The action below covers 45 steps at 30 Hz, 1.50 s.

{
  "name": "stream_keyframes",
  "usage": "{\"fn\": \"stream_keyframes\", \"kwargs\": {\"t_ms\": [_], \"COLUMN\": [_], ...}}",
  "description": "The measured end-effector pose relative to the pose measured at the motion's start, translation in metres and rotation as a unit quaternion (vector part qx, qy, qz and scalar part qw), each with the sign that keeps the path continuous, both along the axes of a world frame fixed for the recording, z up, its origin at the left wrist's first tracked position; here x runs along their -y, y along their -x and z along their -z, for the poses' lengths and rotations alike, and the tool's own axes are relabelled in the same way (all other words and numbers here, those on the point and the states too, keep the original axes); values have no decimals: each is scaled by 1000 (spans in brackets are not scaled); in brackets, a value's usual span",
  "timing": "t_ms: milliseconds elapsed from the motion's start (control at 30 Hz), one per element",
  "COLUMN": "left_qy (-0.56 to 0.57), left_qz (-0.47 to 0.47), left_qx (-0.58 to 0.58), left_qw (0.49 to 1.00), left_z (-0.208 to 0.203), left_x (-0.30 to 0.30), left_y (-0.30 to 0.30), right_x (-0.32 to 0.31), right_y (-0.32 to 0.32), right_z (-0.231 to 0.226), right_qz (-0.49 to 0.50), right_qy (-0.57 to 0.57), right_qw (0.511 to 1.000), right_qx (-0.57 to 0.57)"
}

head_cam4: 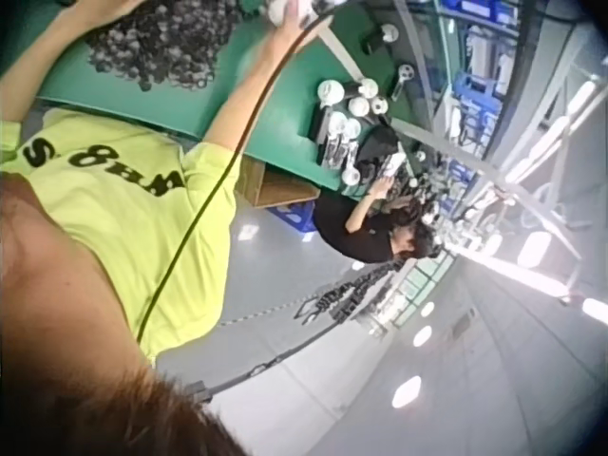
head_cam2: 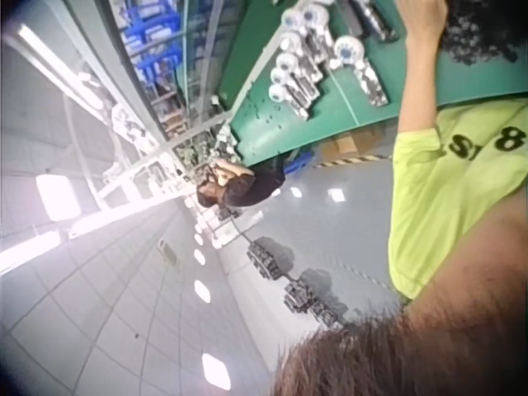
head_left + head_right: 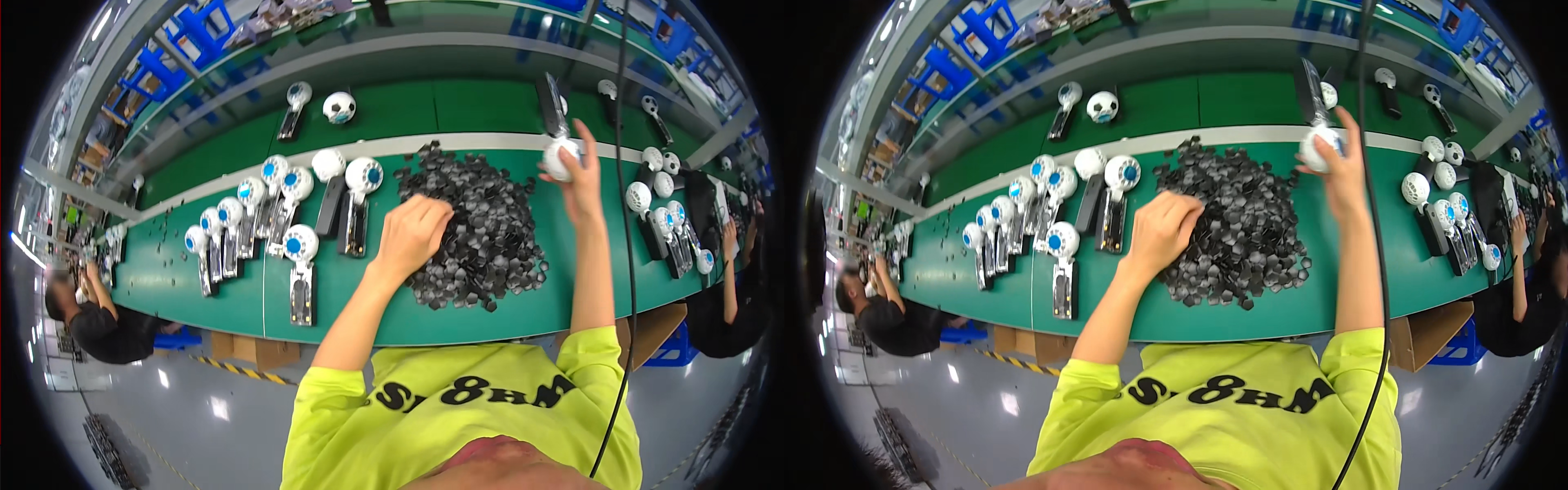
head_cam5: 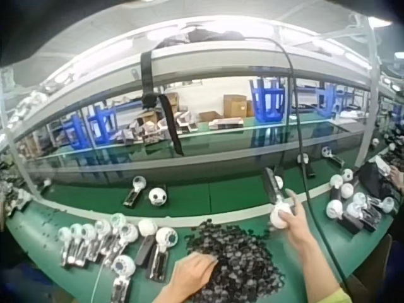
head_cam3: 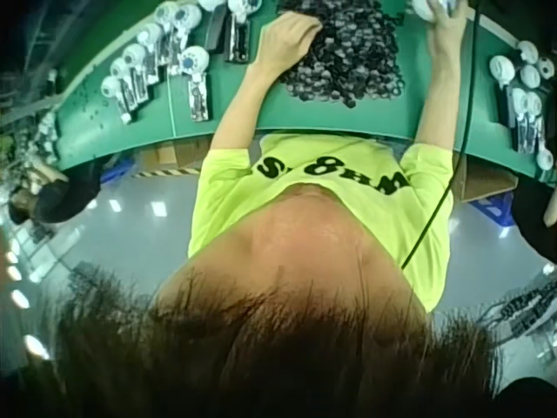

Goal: Assembling handheld electronic devices with a soccer ball design on a production line.

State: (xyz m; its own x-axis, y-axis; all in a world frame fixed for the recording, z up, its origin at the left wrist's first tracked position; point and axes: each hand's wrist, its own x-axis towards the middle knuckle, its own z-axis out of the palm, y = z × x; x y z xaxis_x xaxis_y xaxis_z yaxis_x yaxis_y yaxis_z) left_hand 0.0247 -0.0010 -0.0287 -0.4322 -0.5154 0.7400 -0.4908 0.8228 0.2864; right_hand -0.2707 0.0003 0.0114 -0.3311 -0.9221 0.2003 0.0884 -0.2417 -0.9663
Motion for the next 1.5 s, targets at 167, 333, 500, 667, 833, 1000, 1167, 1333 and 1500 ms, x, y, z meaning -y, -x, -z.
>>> {"fn": "stream_keyframes", "kwargs": {"t_ms": [167,333,500,667,833,1000,1167,1333,1500], "left_qy": [-17,-35,-55,-38,-93,-171,-207,-237,-234], "left_qz": [40,26,42,79,72,60,63,67,98], "left_qx": [-11,13,7,28,-8,-61,-74,-96,-168], "left_qw": [999,999,998,996,993,982,974,964,952], "left_z": [-1,-3,-9,-9,-8,-8,-3,-7,-10], "left_x": [-8,-10,-24,-24,-18,-16,-19,-22,-22], "left_y": [4,4,2,12,14,18,18,22,34], "right_x": [15,2,-14,-10,-16,-22,-20,-22,-24], "right_y": [-60,-63,-44,-31,-46,-57,-60,-68,-74], "right_z": [-2,18,5,21,7,8,15,9,12], "right_qz": [-301,-255,-262,-122,-120,-169,-226,-220,-163], "right_qy": [-19,-21,-48,10,14,-37,-20,-38,-3], "right_qw": [896,949,900,979,982,982,954,937,968], "right_qx": [326,185,346,161,146,74,194,271,193]}}
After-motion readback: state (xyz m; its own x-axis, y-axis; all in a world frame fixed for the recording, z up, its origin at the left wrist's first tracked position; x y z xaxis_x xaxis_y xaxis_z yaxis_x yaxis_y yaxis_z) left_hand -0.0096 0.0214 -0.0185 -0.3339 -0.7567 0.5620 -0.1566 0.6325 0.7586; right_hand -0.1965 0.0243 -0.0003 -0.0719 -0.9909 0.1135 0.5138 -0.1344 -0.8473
